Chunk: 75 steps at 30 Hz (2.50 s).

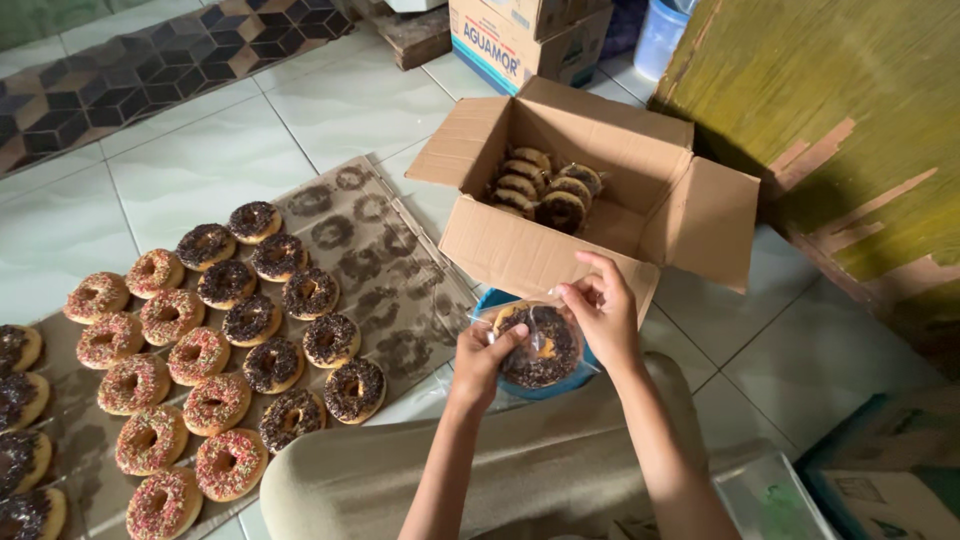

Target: The person sits on the floor and individually places donuts into clear plastic bags, then puts the sealed bags into a cardboard box. The donuts are arranged on a patterned mat, and the person handles them one at a time throughout the clip.

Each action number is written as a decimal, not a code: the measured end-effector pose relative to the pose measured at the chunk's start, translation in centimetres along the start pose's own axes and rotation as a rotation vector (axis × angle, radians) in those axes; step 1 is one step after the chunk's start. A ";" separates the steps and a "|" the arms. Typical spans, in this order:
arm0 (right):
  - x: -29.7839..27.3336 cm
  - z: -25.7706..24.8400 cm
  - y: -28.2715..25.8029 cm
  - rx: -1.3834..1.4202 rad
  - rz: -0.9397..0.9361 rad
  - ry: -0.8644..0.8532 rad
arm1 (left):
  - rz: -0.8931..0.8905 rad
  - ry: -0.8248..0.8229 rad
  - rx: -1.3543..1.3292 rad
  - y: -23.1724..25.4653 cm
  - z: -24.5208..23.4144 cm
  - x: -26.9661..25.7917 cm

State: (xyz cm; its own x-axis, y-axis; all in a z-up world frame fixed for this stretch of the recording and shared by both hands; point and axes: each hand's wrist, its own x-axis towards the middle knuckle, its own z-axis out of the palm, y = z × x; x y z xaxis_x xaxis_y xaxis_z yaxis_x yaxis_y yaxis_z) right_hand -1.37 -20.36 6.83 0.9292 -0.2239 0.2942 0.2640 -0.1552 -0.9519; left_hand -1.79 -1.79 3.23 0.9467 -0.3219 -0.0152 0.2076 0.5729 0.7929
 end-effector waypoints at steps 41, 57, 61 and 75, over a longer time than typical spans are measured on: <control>27.0 -3.8 26.3 -1.212 -0.310 -0.649 | -0.303 0.248 0.757 -22.4 -13.2 7.9; 28.7 -7.5 30.3 -0.815 -0.023 -0.356 | -0.302 0.264 0.891 -21.9 -10.9 7.2; 25.4 -6.7 21.2 -0.505 -0.092 -0.153 | -0.169 0.315 0.876 -21.1 -10.9 7.5; -9.2 9.5 17.5 -0.226 0.095 -0.632 | 0.215 0.630 0.469 -6.1 -13.5 4.5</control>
State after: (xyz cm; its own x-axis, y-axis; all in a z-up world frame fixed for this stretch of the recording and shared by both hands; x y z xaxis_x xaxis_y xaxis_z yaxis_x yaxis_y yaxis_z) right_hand -2.78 -11.84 -13.35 0.9366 0.3482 0.0385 0.1771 -0.3759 -0.9096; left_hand 4.55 3.42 -9.86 0.9439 0.3242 -0.0627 0.0130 0.1532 0.9881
